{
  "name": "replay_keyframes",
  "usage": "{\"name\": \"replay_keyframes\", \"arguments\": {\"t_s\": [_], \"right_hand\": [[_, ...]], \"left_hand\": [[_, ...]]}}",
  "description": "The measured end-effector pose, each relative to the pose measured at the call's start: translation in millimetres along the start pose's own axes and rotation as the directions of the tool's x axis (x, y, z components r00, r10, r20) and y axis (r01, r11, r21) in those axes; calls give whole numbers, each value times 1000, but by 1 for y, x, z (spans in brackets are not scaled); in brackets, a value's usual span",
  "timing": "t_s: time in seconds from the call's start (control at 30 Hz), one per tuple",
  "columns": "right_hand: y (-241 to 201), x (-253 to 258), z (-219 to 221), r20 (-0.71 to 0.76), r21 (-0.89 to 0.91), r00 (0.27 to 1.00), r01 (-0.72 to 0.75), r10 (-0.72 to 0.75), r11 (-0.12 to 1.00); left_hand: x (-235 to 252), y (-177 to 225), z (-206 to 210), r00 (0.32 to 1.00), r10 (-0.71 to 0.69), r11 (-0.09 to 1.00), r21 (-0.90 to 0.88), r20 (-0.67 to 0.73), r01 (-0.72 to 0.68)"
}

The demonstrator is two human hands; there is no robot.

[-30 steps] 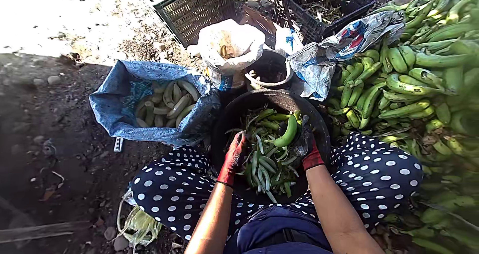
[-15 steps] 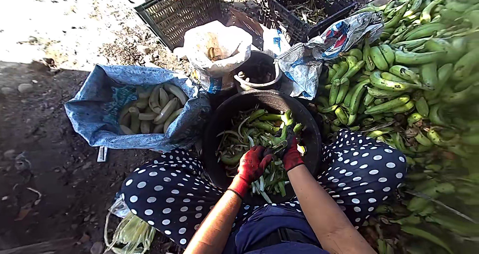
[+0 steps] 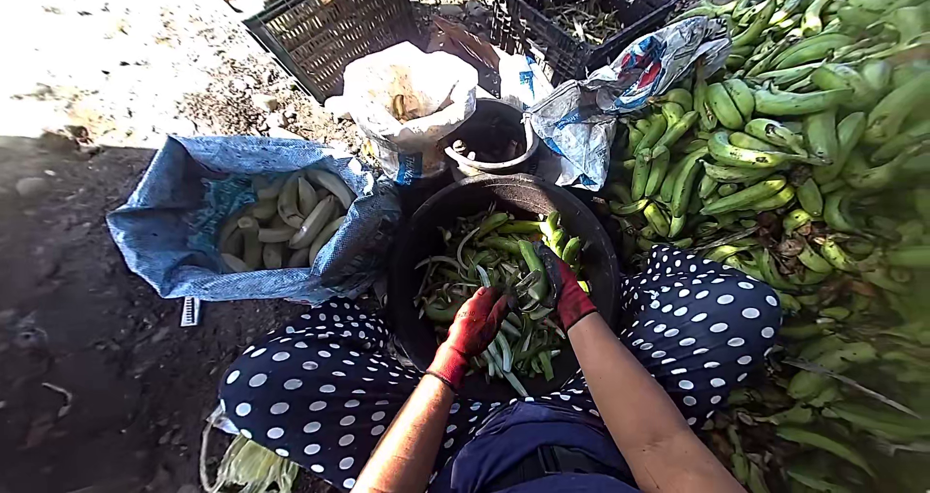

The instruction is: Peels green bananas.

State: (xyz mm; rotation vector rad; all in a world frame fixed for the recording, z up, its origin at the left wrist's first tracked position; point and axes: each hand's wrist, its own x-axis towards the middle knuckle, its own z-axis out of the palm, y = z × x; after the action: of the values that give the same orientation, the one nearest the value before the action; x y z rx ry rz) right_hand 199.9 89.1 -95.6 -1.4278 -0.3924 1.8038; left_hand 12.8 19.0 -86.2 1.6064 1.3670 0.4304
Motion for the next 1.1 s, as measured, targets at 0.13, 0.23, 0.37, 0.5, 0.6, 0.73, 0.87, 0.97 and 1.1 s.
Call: {"name": "replay_keyframes", "arguments": {"t_s": [0.13, 0.23, 0.37, 0.5, 0.6, 0.73, 0.87, 0.97, 1.1], "right_hand": [[5, -1, 4, 42, -36, 997, -63, 64, 997], [16, -15, 14, 31, -191, 999, 38, -33, 981], [25, -38, 20, 119, -386, 993, 24, 24, 922], [21, -15, 4, 74, -114, 997, -16, 24, 993], [10, -1, -2, 16, -25, 1000, 8, -8, 1000], [20, 0, 3, 183, 114, 981, -94, 73, 989], [34, -24, 10, 288, -33, 949, -124, 128, 992], [32, -27, 7, 290, -88, 950, -98, 120, 991], [17, -6, 4, -70, -277, 973, 193, -220, 941]], "left_hand": [[2, -1, -1, 1000, -6, 995, 97, 18, 4], [12, -9, -1, 988, -112, 989, 79, -111, 121], [24, -18, -15, 900, -279, 949, 48, -334, 312], [14, -9, -15, 968, -179, 980, -121, -175, 159], [-2, 6, 0, 998, -68, 981, -182, -10, 65], [3, 3, 2, 987, -118, 991, 45, -110, 123], [21, -12, -18, 891, -275, 934, 118, -362, 336], [21, -7, -26, 890, -288, 948, 26, -354, 317], [5, 14, -10, 977, -187, 982, -37, -104, 184]]}}
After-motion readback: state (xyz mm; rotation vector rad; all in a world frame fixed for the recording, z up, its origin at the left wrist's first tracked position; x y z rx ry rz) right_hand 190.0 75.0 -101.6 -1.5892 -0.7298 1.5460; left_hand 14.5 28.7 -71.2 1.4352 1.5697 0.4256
